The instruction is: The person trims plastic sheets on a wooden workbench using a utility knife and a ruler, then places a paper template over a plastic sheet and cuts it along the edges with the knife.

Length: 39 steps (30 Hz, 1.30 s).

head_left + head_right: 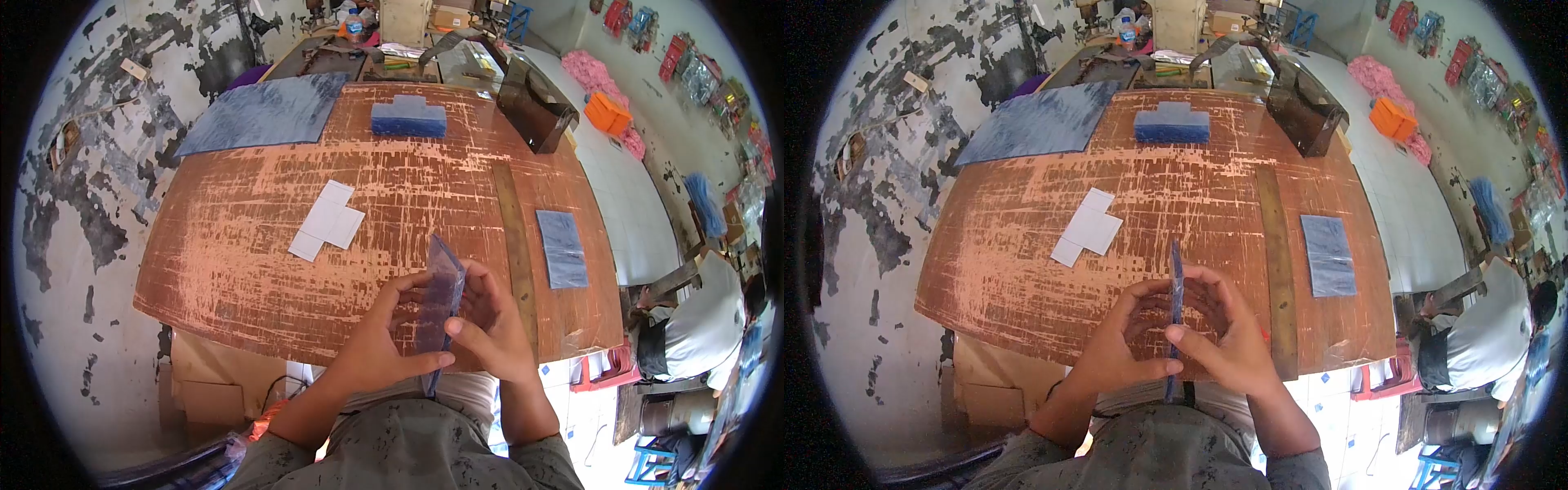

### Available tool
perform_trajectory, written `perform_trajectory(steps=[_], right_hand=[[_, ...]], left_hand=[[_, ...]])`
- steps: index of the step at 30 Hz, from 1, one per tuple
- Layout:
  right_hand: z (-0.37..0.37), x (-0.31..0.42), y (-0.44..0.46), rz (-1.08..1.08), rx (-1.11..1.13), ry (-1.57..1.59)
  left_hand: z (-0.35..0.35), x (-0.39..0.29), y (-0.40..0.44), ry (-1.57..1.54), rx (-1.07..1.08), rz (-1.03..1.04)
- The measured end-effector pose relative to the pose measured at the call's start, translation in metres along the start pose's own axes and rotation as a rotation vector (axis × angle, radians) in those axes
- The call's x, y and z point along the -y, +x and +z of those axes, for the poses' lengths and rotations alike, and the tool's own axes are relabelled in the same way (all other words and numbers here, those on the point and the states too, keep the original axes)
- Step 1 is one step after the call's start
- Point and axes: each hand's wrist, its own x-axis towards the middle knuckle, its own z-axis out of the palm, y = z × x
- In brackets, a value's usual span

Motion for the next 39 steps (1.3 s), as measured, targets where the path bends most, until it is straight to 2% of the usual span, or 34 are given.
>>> perform_trajectory(steps=[8, 10, 13, 25, 39], right_hand=[[-0.007, 0.001, 0.002, 0.04, 0.05, 0.028], [-0.004, 0.0, 0.002, 0.045, 0.037, 0.019], [-0.004, 0.001, 0.003, 0.066, 0.03, 0.017], [-0.007, 0.002, 0.004, 0.079, 0.028, 0.005], [-0.003, 0.002, 0.004, 0.065, 0.023, -0.052]], left_hand=[[0.0, 0.002, 0.001, -0.006, 0.063, 0.044], [0.001, 0.003, 0.001, -0.1, 0.021, -0.019], [0.003, 0.003, 0.004, -0.082, -0.026, -0.028], [-0.002, -0.001, 0.007, -0.065, 0.024, -0.023], [-0.003, 0.008, 0.005, -0.036, -0.025, 0.02]])
